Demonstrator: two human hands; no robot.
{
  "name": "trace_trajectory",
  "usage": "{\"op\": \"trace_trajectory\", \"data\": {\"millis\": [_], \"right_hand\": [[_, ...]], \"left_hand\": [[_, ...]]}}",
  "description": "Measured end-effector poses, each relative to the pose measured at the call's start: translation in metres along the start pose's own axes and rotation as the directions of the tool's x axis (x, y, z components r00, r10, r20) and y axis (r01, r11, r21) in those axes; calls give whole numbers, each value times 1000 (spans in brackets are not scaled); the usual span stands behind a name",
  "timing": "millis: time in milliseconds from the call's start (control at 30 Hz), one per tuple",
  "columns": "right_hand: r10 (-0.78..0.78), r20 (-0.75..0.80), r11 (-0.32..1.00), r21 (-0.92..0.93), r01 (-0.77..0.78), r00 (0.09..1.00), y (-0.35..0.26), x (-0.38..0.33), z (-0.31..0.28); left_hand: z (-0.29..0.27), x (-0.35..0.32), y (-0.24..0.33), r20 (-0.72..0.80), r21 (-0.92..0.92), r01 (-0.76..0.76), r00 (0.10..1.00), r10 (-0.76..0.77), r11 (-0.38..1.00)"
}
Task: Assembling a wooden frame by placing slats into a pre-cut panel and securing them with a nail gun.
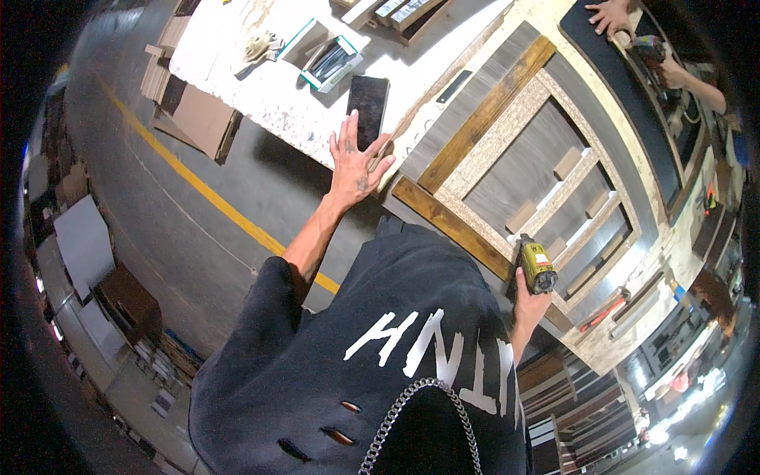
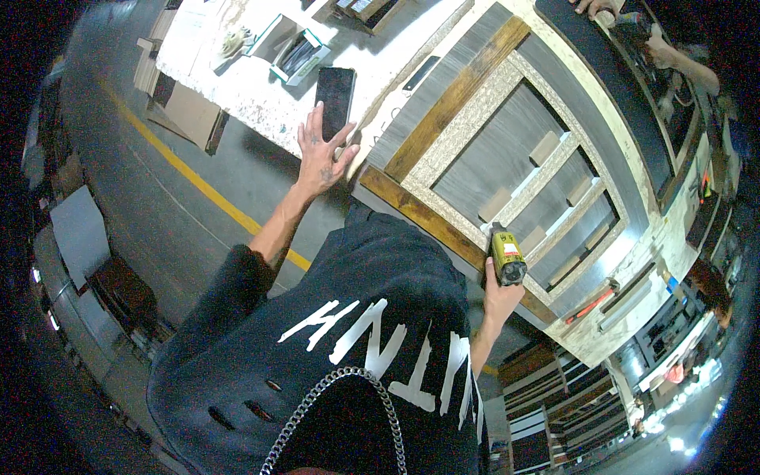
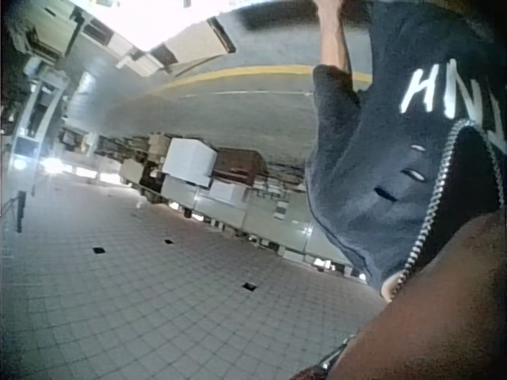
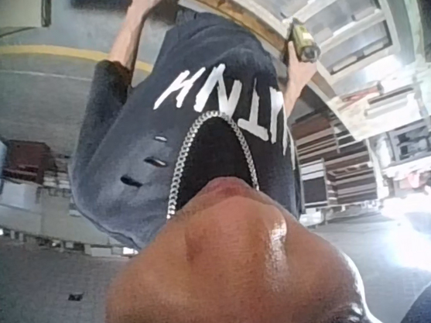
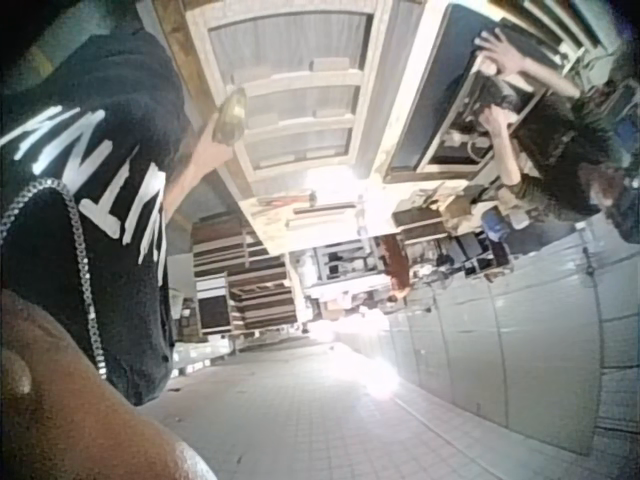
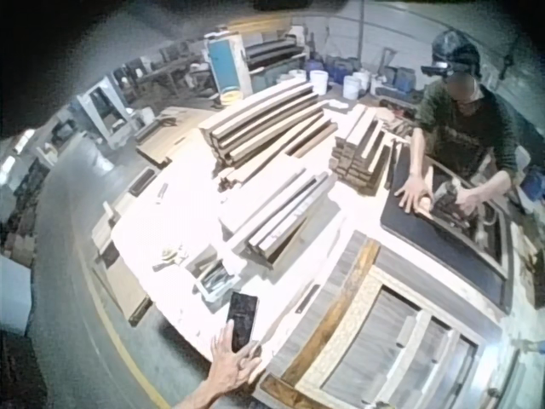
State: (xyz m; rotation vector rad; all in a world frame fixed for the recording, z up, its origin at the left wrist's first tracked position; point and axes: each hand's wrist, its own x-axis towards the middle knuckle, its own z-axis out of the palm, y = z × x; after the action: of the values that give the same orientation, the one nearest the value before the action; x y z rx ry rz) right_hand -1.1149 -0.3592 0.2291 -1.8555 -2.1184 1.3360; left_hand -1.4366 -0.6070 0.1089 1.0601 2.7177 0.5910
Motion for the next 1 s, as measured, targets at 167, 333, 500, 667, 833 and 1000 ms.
{"op": "trace_trajectory", "data": {"millis": [167, 333, 500, 667, 833, 1000], "right_hand": [[54, -33, 998, -23, -55, 998, -2, -2, -5], [90, -41, 996, -9, -90, 995, -3, -2, -4], [91, -11, 996, 14, -91, 996, 1, 0, -4], [-20, -70, 1000, -23, 19, 997, 12, 0, -37], [5, -4, 959, -284, -6, 1000, 31, 21, -140], [22, -156, 760, -639, -117, 988, 64, 41, -275]], "left_hand": [[10, -10, -3, -76, -16, 165, 983, -166, 986], [9, -12, -5, -65, -5, 204, 977, -204, 979], [7, -5, -8, -111, -8, 259, 960, -258, 966], [6, 14, 12, -209, -41, 208, 955, -212, 977], [26, 47, 66, -303, -121, -130, 949, 88, 984], [50, 106, 174, -208, -251, -315, 941, 267, 916]]}}
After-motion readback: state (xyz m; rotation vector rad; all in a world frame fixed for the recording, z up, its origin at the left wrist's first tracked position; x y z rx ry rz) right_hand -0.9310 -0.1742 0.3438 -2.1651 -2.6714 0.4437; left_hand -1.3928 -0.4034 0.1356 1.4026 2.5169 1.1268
